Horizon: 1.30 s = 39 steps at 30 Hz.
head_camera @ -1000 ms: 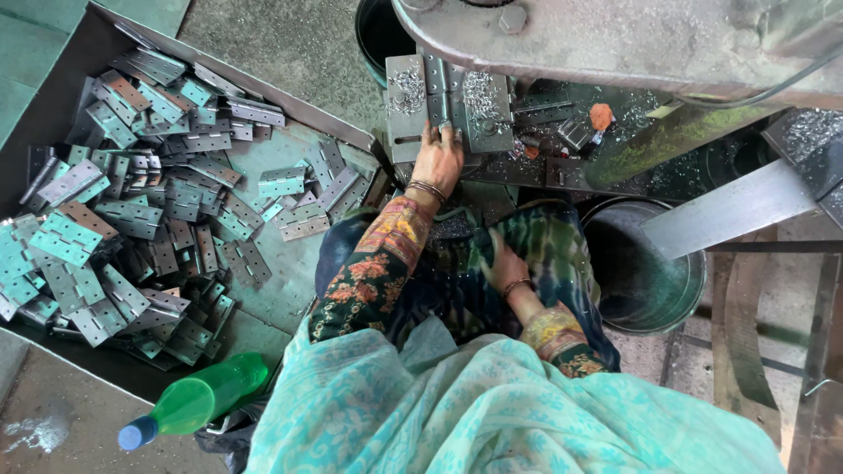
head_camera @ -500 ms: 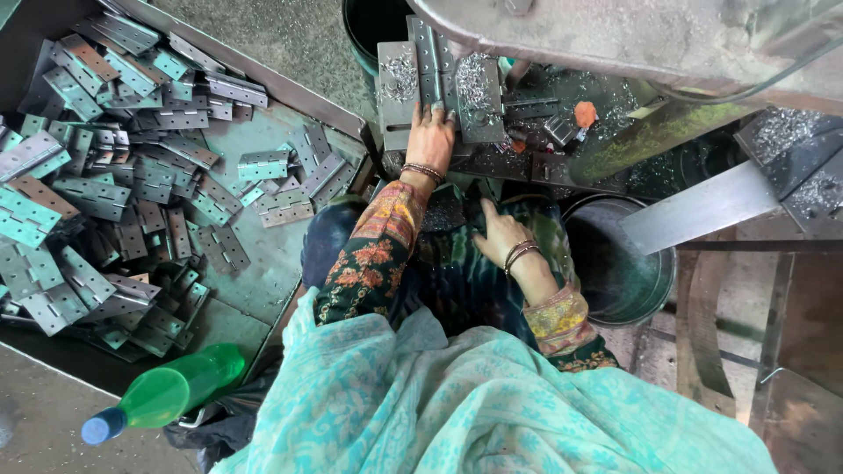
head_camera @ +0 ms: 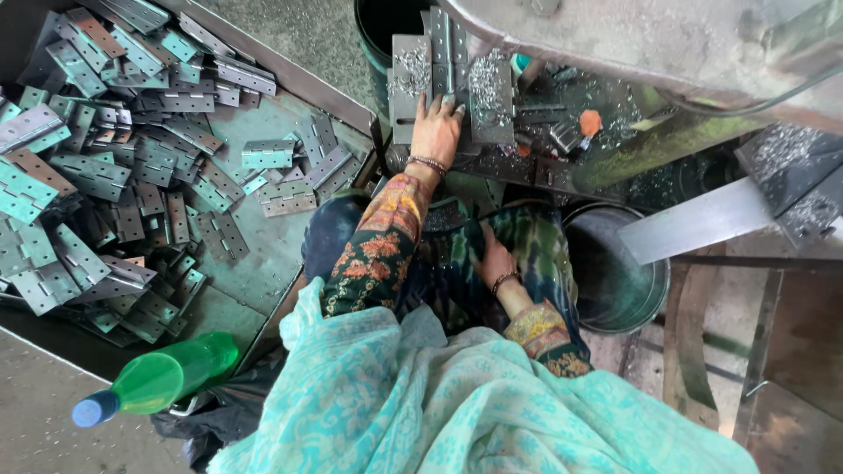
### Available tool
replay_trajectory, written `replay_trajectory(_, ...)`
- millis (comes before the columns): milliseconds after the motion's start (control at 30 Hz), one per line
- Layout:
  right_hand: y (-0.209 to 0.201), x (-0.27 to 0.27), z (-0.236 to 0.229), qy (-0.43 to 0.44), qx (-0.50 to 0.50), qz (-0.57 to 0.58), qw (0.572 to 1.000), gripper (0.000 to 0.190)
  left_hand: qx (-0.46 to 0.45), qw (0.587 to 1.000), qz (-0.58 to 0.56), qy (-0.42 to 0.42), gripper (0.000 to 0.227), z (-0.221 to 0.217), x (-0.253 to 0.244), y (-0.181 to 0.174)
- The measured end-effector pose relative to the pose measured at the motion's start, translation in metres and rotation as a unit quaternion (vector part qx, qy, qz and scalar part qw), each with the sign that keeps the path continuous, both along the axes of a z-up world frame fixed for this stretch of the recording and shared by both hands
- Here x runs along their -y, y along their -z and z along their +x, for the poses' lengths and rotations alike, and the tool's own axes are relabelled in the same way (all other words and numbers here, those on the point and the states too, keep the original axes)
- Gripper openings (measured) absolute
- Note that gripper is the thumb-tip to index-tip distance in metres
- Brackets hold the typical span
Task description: The person operates a manual press machine to process small metal pieces. They pick up each piece from a nearby bin, place it into the machine, and then remove the processed piece, repeating this cycle continuously.
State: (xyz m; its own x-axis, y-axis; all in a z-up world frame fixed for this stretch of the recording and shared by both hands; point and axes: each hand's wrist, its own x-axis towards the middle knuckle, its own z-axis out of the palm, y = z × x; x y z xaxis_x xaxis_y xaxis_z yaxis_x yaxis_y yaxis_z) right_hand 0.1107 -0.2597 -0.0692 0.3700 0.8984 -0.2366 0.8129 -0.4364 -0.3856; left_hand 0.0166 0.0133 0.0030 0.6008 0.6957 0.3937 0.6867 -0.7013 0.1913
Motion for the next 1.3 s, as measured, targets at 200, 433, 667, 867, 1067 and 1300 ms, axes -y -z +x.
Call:
replay_trajectory(200, -0.083, -0.023, 0.01, -0.045, 0.009, -0.083, 0.995, 0.086, -0.078, 0.992, -0.017, -0.098, 0.028, -0.007, 0.002, -0.024)
replay_trajectory(433, -0.04, -0.016, 0.011, -0.036, 0.034, -0.05, 0.998, 0.087, -0.108, 0.985, -0.058, -0.119, 0.025, 0.005, -0.007, -0.04)
replay_trajectory(667, 0.042, 0.001, 0.007, -0.002, 0.002, 0.054, 0.999, 0.084, -0.07, 0.991, -0.031, -0.107, 0.03, 0.005, -0.004, -0.025)
replay_trajectory(867, -0.028, -0.007, 0.008, -0.019, -0.013, -0.02, 1.0, 0.091, -0.105, 0.987, -0.045, -0.11, 0.041, -0.003, 0.011, -0.024)
replay_trajectory(1067, -0.095, -0.037, 0.023, -0.087, 0.038, -0.071, 0.993, 0.086, -0.136, 0.981, -0.093, -0.105, 0.043, 0.006, -0.006, -0.026)
replay_trajectory(1300, -0.044, -0.008, -0.003, -0.008, 0.025, -0.045, 0.999, 0.09, -0.12, 0.984, -0.071, -0.113, 0.048, 0.01, -0.015, -0.02)
